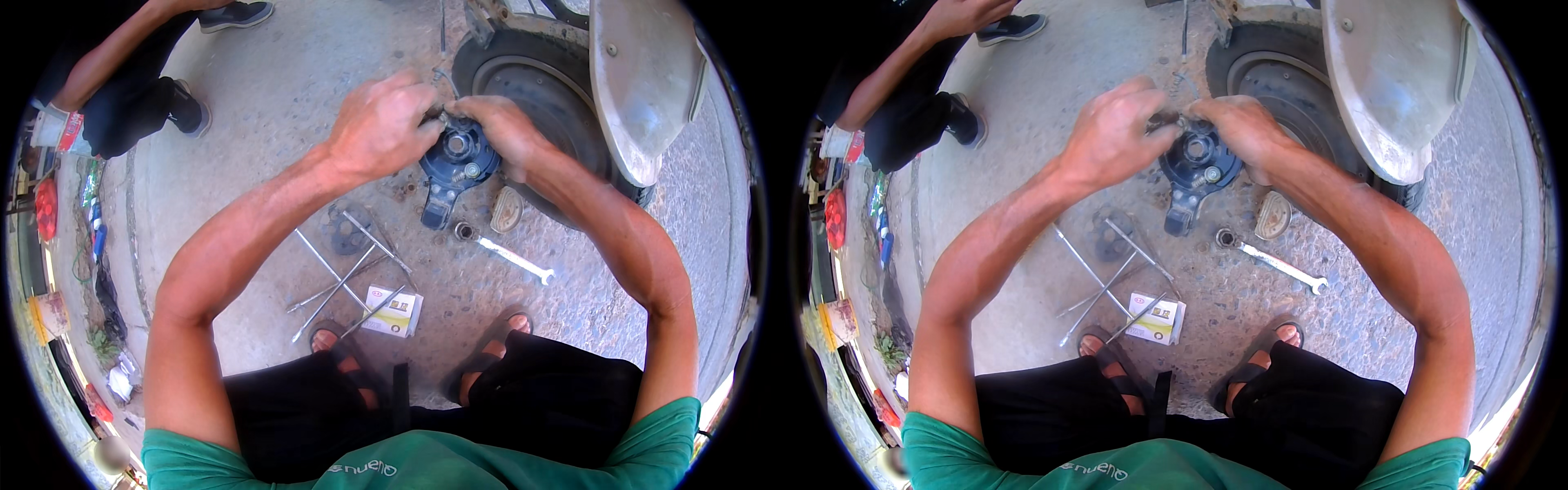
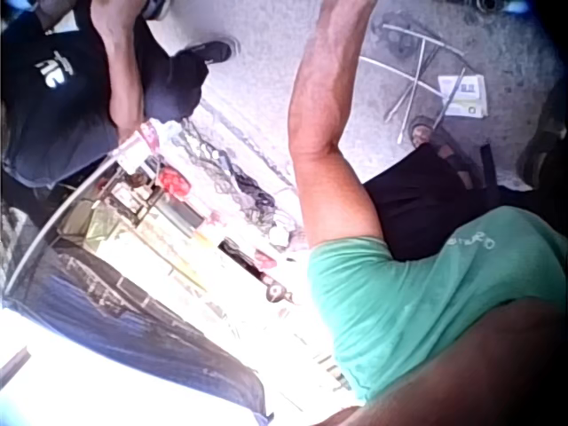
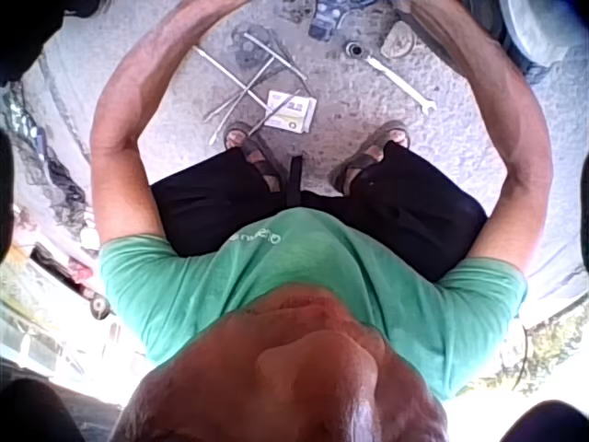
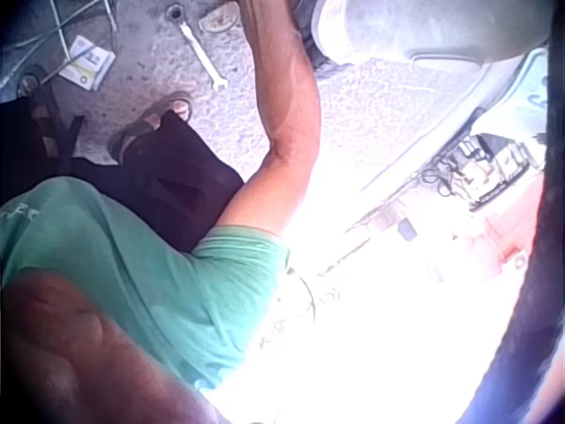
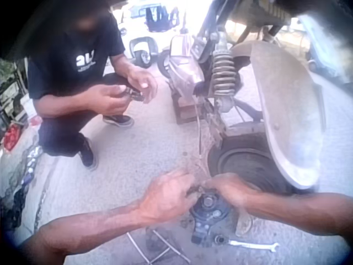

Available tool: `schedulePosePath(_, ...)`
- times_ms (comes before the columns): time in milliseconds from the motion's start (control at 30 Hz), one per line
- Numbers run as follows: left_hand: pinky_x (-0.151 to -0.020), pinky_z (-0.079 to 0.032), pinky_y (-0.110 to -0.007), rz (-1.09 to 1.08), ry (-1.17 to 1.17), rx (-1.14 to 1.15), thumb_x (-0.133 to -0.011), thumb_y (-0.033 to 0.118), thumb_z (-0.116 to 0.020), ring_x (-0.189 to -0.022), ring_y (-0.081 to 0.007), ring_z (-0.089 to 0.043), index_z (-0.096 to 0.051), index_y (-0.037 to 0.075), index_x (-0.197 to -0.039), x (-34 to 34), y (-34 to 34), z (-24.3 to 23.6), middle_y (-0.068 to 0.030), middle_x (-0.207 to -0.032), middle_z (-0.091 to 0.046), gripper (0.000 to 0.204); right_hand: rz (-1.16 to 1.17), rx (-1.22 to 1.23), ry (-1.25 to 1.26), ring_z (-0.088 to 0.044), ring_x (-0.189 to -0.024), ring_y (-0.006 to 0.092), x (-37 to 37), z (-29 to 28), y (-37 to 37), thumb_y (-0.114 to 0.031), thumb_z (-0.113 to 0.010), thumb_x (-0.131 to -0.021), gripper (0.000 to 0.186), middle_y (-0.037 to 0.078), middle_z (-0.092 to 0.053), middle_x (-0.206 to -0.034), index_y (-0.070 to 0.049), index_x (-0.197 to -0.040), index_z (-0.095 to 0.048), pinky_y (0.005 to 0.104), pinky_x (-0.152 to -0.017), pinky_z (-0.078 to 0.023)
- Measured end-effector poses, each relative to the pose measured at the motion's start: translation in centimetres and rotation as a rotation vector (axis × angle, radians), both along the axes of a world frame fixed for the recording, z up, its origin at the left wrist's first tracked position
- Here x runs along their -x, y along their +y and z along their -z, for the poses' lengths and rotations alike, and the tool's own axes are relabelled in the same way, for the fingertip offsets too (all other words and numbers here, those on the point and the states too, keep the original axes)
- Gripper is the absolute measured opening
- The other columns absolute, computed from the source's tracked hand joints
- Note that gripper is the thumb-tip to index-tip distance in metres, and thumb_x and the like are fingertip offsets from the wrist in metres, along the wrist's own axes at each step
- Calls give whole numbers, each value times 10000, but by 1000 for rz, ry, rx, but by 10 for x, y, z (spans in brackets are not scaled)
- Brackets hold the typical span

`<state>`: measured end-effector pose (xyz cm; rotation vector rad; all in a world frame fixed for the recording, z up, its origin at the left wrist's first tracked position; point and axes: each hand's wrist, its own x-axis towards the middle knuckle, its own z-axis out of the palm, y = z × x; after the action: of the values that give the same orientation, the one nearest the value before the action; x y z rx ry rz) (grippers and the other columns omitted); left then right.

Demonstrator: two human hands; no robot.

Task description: The person sits on the ground and works on a motorcycle brake assembly. They use a T-handle wrench to tighten bolts, apply lubricant from a bottle, and manipulate the brake shoes and springs by hand.

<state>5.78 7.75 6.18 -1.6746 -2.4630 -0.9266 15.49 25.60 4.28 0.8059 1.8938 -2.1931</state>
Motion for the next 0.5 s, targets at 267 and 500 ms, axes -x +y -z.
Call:
schedulePosePath(267,-758,-516,-478,-6,5,58,-818,182,-693,-847,-379,-642,-666,-7,-878,1,2,-3,-184,-896,-625,200,11,-20,-11,-662,-744,135,0,-2,-2,-223,-627,-938,274,84,-687,-894,37,-1004,-680,296,-650,-559)
schedulePosePath(500,-765,-529,-484,6,17,-24,-798,111,-693,-865,-384,-660,-680,-1,-907,-4,1,-1,-195,-914,-641,157,-1,-24,-13,-660,-747,131,-1,-2,-2,-236,-621,-946,294,86,-685,-900,42,-1019,-678,297,-655,-561)
